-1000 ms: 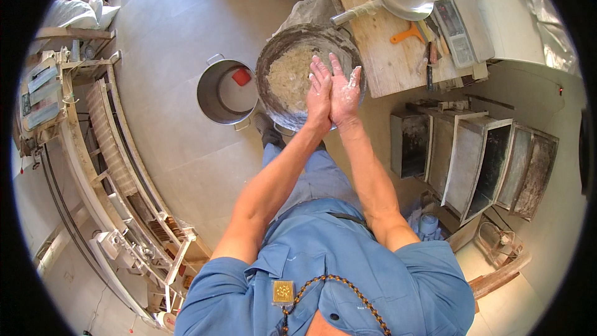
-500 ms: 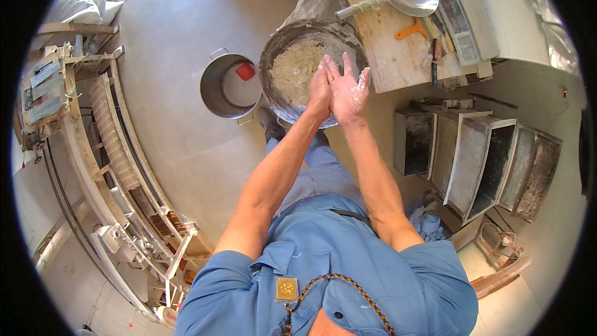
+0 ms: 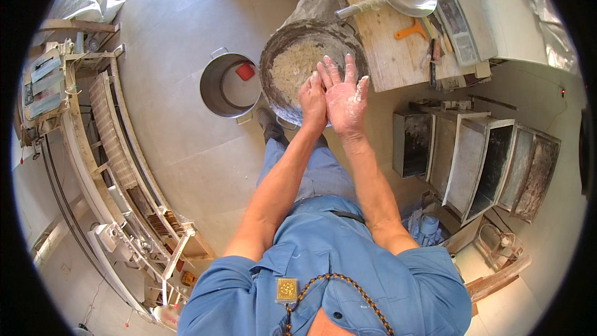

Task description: The person scrapes residue from a large metal bowl and places it into a hopper. They then use a brush to clean the interior of the hopper and its metal grate, removing accumulated debris.

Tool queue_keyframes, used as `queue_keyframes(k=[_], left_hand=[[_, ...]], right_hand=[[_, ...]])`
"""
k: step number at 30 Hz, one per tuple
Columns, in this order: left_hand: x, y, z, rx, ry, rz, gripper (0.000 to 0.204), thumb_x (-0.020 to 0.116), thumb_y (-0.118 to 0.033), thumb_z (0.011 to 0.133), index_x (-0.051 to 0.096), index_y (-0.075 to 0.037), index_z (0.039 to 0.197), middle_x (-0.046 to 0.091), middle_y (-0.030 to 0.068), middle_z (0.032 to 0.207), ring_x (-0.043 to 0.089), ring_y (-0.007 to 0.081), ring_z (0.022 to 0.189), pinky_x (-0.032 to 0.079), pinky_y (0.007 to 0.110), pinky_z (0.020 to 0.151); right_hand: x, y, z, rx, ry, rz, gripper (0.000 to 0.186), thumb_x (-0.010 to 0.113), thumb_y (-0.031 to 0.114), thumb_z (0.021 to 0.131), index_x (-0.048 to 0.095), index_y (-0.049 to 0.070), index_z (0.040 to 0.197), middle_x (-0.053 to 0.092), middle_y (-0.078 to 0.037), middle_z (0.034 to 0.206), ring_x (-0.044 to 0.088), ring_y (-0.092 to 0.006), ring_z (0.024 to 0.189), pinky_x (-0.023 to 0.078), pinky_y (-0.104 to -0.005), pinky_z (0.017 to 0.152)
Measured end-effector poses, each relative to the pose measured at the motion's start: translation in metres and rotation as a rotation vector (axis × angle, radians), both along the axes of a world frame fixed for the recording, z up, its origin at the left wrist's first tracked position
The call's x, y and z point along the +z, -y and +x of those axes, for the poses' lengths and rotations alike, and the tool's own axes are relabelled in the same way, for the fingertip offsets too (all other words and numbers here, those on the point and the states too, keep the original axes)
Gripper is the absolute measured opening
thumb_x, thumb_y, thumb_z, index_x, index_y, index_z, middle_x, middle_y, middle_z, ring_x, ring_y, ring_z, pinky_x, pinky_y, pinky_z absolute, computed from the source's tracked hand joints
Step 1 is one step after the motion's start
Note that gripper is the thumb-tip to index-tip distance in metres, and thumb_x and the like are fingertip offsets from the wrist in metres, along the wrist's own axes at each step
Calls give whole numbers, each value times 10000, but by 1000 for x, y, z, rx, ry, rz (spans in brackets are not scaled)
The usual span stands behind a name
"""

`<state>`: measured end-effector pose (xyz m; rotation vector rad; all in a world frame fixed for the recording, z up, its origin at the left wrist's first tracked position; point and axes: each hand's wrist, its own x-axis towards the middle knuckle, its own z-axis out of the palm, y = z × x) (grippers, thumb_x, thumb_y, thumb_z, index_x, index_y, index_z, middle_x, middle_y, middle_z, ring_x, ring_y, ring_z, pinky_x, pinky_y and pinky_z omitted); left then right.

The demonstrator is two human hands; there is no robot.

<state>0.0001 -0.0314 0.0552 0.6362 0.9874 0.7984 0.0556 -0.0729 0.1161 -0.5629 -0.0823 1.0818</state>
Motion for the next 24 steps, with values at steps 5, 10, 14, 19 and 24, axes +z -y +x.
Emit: queue_keyframes(k=[5,10,14,19,24], left_hand=[[10,-17,0,7,102,-308,351,500,-329,1150,677,-56,1019,660,9,918,596,131,816,503,292,725],[22,-16,-17,-107,406,-285,368,532,-371,1134,716,-57,1076,726,27,910,664,144,785,515,282,680],[27,-18,-23,-36,148,-96,341,601,-356,1109,755,-58,1172,769,32,1003,702,130,853,516,268,664],[31,-25,-23,-86,-276,499,359,602,-328,1106,769,-22,1191,765,94,1117,654,205,1150,522,370,932],[33,-25,5,-324,-306,884,490,453,-402,1146,710,-2,1262,725,141,1225,557,240,1296,413,395,1120]], right_hand=[[13,0,0,-19,-42,42,1018,615,725,949,127,253,1708,178,-227,1741,218,-404,1604,186,-576,1315],[25,4,20,-67,-223,111,935,580,714,967,236,207,1674,216,-260,1723,257,-417,1588,224,-639,1291],[19,2,30,-20,-175,92,854,534,679,1009,270,196,1662,286,-259,1702,273,-409,1582,258,-623,1278],[-2,3,30,40,-177,0,816,454,677,1051,253,189,1673,313,-219,1701,272,-352,1586,288,-560,1262],[-31,6,21,221,-38,-93,821,476,622,1082,214,127,1682,373,-113,1683,321,-299,1557,296,-429,1268]])
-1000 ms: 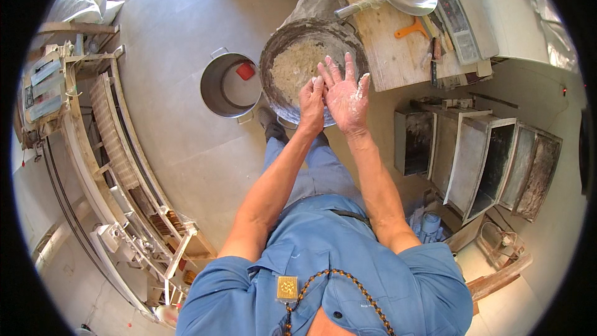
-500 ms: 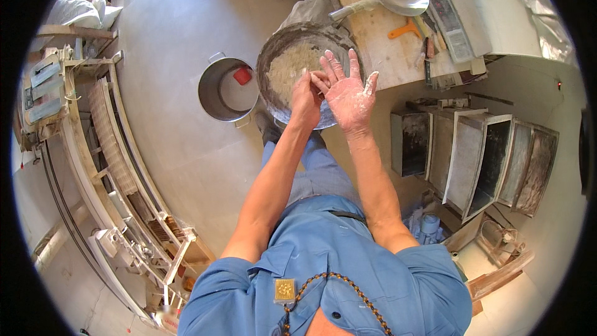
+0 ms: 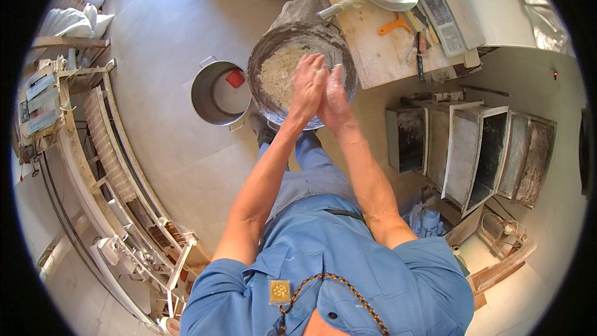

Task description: The person scrapes residue from a large metal bowl and places it into a hopper. They then use a brush to clean the interior of the hopper and its metal grate, removing accumulated debris.

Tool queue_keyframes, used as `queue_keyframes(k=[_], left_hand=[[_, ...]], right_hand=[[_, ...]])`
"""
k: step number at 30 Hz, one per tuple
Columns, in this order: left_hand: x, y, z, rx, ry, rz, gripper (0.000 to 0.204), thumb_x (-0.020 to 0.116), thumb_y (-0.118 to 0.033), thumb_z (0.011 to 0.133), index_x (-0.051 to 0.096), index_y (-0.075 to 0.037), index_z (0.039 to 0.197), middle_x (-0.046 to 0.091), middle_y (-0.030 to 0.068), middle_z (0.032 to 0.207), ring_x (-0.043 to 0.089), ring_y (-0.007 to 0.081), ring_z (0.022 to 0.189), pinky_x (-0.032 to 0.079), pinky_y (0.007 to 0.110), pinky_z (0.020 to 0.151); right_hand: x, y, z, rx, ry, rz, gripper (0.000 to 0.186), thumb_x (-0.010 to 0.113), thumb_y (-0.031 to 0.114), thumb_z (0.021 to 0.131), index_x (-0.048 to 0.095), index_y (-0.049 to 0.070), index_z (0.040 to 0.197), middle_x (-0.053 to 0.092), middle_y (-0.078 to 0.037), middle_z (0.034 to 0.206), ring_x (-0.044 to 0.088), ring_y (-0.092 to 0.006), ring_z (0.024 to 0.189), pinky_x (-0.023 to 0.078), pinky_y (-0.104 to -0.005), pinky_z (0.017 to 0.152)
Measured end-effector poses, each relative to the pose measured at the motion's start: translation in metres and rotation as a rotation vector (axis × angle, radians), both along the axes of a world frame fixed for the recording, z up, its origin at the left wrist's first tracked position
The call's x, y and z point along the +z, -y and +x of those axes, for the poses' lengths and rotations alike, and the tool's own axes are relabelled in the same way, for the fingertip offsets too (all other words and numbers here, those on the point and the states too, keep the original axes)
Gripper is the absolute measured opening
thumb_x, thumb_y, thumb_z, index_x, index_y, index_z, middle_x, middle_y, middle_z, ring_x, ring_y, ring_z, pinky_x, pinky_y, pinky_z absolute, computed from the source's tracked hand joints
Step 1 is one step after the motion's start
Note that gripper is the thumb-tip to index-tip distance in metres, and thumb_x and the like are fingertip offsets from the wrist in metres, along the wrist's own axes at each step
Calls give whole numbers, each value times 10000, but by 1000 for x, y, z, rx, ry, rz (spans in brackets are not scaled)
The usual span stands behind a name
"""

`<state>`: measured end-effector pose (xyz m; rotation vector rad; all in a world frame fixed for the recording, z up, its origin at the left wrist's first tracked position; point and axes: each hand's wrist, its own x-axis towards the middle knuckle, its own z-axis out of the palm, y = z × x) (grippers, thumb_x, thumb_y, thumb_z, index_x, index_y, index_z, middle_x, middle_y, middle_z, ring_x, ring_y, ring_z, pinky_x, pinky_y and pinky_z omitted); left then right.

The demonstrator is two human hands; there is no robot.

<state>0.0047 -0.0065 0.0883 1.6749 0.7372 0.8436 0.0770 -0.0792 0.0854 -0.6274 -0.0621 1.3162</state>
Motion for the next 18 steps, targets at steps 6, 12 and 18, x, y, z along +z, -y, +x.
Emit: queue_keyframes(k=[6,12,18], left_hand=[[-15,8,2,-186,276,-776,431,404,-381,1169,645,-25,1202,618,58,1068,536,172,1123,417,329,1065],[-37,42,-5,87,72,-643,446,452,-392,1151,561,5,1322,616,118,1208,556,205,1148,439,362,1061],[-45,31,6,220,124,-896,259,563,-226,1091,628,15,1024,653,57,948,625,178,880,508,367,781]], right_hand=[[-32,-22,-5,-42,579,-395,955,677,515,1026,163,58,1689,406,-105,1663,448,-219,1479,332,-378,1234],[-36,-36,-4,-223,1210,-880,1242,947,407,771,180,39,1677,517,-230,1546,579,-322,1351,488,-466,1100],[-32,-28,6,-327,1832,-859,1090,884,264,743,319,101,1660,669,-142,1316,666,-344,1152,563,-477,906]])
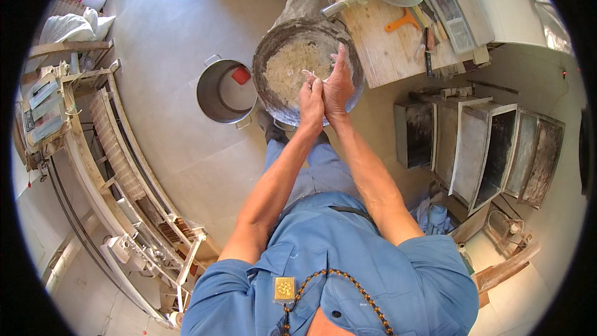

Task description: The person scrapes residue from a large metal bowl and places it into a hopper. They then use a brush to clean the interior of the hopper and its metal grate, removing accumulated debris.

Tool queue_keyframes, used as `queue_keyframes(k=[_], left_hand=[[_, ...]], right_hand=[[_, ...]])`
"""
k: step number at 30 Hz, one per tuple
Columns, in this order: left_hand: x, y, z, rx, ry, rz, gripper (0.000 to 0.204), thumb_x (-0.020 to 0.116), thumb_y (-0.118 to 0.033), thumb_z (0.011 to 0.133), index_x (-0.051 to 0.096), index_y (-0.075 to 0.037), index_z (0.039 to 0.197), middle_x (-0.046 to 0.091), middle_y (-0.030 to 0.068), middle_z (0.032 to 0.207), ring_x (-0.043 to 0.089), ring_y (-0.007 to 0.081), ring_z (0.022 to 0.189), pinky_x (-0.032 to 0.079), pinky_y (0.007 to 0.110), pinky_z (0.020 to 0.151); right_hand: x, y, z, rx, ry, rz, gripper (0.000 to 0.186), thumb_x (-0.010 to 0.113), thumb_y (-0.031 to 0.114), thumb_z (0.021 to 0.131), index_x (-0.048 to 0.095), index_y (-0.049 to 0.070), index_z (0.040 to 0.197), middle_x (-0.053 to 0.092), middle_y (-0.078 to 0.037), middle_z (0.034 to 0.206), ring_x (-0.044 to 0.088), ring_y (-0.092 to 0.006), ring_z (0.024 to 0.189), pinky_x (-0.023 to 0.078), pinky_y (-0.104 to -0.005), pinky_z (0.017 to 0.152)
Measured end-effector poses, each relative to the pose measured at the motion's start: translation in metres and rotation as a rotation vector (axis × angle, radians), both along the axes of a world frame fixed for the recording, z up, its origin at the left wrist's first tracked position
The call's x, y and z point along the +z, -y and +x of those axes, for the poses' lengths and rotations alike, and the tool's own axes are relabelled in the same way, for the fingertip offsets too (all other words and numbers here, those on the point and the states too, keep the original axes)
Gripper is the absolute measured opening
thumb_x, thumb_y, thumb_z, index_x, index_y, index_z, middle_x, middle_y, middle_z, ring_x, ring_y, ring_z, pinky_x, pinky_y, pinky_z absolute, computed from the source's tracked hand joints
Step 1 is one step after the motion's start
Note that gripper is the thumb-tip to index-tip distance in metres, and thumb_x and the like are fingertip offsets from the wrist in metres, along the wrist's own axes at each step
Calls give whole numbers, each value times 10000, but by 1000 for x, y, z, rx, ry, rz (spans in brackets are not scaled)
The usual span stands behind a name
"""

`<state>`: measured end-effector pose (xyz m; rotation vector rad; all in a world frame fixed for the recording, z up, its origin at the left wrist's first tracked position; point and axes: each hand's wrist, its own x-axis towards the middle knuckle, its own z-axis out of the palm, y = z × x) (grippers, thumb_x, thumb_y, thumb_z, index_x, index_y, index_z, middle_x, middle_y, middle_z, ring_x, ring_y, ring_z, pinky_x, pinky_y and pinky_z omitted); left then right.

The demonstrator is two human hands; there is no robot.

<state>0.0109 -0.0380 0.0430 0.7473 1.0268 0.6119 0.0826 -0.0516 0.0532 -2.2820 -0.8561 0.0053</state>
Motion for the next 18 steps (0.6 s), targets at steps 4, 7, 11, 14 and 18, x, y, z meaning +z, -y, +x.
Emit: queue_keyframes(k=[4,7,11,14,18], left_hand=[[1,-24,11,107,-4,-414,131,665,-127,1012,669,-11,950,654,48,866,629,189,737,513,371,634],[0,-38,10,-10,-120,-488,136,714,-129,980,688,4,974,687,64,892,644,198,720,511,387,596],[-1,-43,1,-58,-180,-478,196,780,-173,954,719,-5,1035,719,56,901,677,201,715,511,383,563],[2,-31,-10,-8,157,-464,206,660,-214,1050,714,-20,1093,730,50,958,681,167,761,524,329,607],[-4,-24,-7,-62,200,-323,219,594,-212,1088,698,-21,1053,699,50,915,658,171,771,540,353,657]], right_hand=[[0,4,1,226,234,-162,933,761,82,796,383,101,1649,699,-81,1100,707,-288,907,569,-431,711],[-2,5,-2,297,297,-175,903,704,30,820,376,102,1659,681,-89,938,699,-287,784,558,-413,653],[-7,3,-1,154,-17,-76,882,764,116,839,381,62,1632,694,-103,840,707,-325,736,560,-448,661],[-10,5,7,24,-359,35,899,832,251,845,388,28,1594,728,-132,863,726,-360,762,556,-492,665],[-12,16,11,155,-281,-33,832,793,190,857,417,31,1582,731,-144,880,721,-368,771,565,-482,682]])
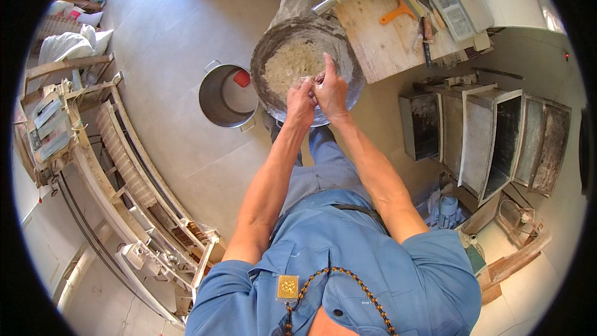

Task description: The person scrapes residue from a large metal bowl and places it into a hopper. They then use a brush to clean the interior of the hopper and its metal grate, removing accumulated debris.

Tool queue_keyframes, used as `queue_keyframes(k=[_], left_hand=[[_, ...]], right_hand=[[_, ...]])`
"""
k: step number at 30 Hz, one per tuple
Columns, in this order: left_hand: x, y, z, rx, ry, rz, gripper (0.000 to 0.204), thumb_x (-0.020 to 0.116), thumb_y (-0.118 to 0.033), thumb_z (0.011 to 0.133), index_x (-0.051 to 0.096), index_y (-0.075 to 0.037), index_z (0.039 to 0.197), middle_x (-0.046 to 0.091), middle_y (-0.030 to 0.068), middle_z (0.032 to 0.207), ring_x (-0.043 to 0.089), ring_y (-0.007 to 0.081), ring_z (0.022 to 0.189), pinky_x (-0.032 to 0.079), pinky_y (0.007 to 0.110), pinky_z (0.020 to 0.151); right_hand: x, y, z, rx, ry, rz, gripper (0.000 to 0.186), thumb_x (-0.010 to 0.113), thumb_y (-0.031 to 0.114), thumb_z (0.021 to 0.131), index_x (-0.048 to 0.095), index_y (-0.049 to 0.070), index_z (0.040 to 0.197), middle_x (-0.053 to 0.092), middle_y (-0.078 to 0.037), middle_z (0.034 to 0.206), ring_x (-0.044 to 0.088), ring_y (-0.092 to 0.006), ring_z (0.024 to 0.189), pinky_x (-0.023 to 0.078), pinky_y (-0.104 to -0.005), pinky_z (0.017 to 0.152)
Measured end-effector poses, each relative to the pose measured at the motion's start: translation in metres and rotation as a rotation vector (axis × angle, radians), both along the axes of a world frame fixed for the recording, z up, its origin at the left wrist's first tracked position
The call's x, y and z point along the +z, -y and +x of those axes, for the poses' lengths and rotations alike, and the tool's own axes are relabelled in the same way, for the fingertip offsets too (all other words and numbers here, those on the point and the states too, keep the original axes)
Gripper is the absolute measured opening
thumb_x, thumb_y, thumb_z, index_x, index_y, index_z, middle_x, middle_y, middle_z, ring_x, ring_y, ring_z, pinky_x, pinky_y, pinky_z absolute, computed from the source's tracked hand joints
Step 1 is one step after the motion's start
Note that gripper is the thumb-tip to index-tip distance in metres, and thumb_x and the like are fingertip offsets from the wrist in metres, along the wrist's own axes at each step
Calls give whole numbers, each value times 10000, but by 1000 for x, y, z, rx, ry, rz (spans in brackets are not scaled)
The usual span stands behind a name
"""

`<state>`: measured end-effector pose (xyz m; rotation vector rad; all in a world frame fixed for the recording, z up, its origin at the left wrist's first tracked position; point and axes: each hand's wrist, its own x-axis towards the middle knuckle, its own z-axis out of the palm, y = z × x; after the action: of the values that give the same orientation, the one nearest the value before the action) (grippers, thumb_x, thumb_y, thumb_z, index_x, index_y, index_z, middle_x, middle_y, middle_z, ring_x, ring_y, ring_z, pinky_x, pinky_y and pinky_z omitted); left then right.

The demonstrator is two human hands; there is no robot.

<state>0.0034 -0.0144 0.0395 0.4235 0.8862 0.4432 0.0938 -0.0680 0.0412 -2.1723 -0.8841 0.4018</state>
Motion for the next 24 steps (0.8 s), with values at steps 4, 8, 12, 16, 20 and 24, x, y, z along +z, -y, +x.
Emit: queue_keyframes(k=[4,8,12,16,20,24], left_hand=[[-13,5,14,4,-224,-11,212,618,-203,1067,687,-18,990,688,66,894,639,188,742,518,376,636],[-21,-4,19,-66,-338,-90,171,609,-152,1023,664,-35,911,651,37,837,603,174,727,490,376,622],[-24,-9,13,-17,-199,-267,190,585,-186,1070,660,-27,998,674,73,897,639,205,782,549,387,712],[-27,-6,7,121,177,-377,325,484,-307,1147,587,-103,916,647,75,854,640,215,825,560,378,785],[-25,-6,4,158,655,-473,395,454,-319,1159,496,-136,811,483,26,705,483,185,641,456,303,631],[-19,-9,0,181,553,-649,440,424,-355,1165,390,-173,765,354,-7,637,335,163,542,351,322,533]], right_hand=[[-2,9,-6,126,281,53,745,721,74,875,451,46,1568,734,-165,951,727,-374,819,584,-483,716],[-5,10,-13,117,238,15,706,700,34,886,470,46,1553,730,-192,1000,727,-384,849,594,-474,741],[-12,10,-4,35,-149,37,724,780,138,884,479,65,1538,746,-202,1006,754,-362,873,594,-448,739],[-19,16,4,81,-350,195,614,799,171,890,565,2,1432,729,-100,908,713,-207,823,574,-356,727],[-18,19,-4,101,-628,339,317,723,42,926,686,-40,1230,686,3,873,608,-70,789,526,-242,722],[2,20,-10,129,-676,318,125,665,-36,935,719,-8,1045,681,31,873,583,-33,782,501,-204,706]])
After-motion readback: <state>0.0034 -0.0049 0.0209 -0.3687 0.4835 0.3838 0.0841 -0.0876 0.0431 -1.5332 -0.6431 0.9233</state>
